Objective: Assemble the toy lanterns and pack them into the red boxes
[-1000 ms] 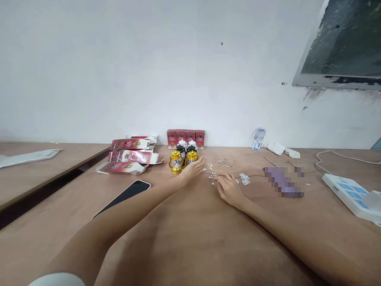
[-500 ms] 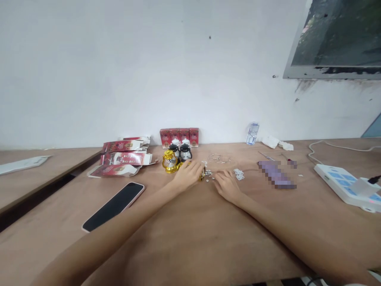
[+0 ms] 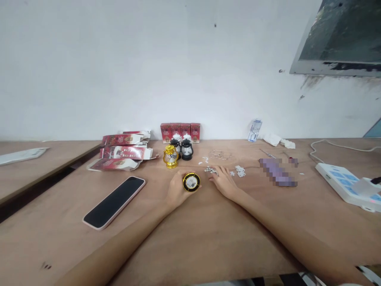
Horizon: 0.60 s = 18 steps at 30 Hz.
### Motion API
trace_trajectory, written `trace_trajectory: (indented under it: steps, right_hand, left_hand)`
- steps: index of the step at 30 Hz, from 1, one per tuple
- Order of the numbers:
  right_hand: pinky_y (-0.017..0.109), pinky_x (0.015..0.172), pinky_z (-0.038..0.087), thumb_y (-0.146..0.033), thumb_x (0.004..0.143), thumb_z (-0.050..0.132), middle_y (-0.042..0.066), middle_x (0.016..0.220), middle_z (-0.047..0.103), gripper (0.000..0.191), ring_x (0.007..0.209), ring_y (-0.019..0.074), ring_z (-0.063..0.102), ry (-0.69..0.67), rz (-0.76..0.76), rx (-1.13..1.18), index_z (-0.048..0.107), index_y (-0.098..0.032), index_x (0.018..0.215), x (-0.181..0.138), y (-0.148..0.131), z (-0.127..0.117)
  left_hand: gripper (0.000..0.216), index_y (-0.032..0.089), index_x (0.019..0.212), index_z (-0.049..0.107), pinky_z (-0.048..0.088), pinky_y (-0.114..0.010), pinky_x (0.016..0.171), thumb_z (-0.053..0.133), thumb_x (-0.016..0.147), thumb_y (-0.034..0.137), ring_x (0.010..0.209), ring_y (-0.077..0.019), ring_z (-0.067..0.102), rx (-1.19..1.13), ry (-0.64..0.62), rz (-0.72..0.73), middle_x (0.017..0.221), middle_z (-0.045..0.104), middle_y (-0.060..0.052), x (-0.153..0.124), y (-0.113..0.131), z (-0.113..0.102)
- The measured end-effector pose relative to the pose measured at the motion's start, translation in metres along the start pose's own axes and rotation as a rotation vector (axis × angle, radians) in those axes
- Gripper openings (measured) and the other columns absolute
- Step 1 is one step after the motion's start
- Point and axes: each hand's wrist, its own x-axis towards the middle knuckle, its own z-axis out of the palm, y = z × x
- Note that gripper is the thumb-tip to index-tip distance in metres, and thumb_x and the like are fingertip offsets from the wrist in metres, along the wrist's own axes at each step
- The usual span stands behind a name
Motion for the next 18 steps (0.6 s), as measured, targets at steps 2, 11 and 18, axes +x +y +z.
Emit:
trace_trajectory:
  steps: [2, 11, 18]
  right_hand:
    - [0.045, 0.082, 0.045, -0.016, 0.085, 0.056, 0.015, 0.111, 0.061, 0.01, 0.104, 0.0292, 0.054, 0.014, 0.006, 0.011, 0.066, -0.016, 0.087, -0.001, 0.001, 0.0]
    - [0.03, 0.062, 0.05, -0.013, 0.092, 0.042, 0.004, 0.077, 0.064, 0.019, 0.07, 0.0163, 0.061, 0.564, -0.14, 0.455, 0.055, -0.023, 0.101, -0.017, -0.034, -0.019]
    - [0.028, 0.067, 0.053, -0.005, 0.087, 0.046, 0.008, 0.086, 0.065, 0.026, 0.08, 0.016, 0.063, 0.518, -0.276, 0.634, 0.054, -0.02, 0.107, -0.018, -0.061, -0.031]
  left_hand:
    - [0.043, 0.022, 0.106, 0.048, 0.051, -0.04, 0.084, 0.071, 0.072, 0.034, 0.099, -0.0224, 0.061, 0.015, -0.008, -0.006, 0.105, 0.063, -0.006, -0.001, 0.002, -0.001]
    - [0.031, 0.021, 0.101, 0.049, 0.047, -0.037, 0.081, 0.065, 0.074, 0.025, 0.094, -0.0225, 0.059, 0.078, -0.058, 0.061, 0.099, 0.063, -0.006, 0.002, 0.015, -0.001]
    - [0.023, 0.02, 0.1, 0.05, 0.044, -0.036, 0.076, 0.058, 0.08, 0.026, 0.089, -0.0232, 0.057, 0.158, -0.091, 0.122, 0.096, 0.063, -0.007, 0.0, 0.027, 0.007]
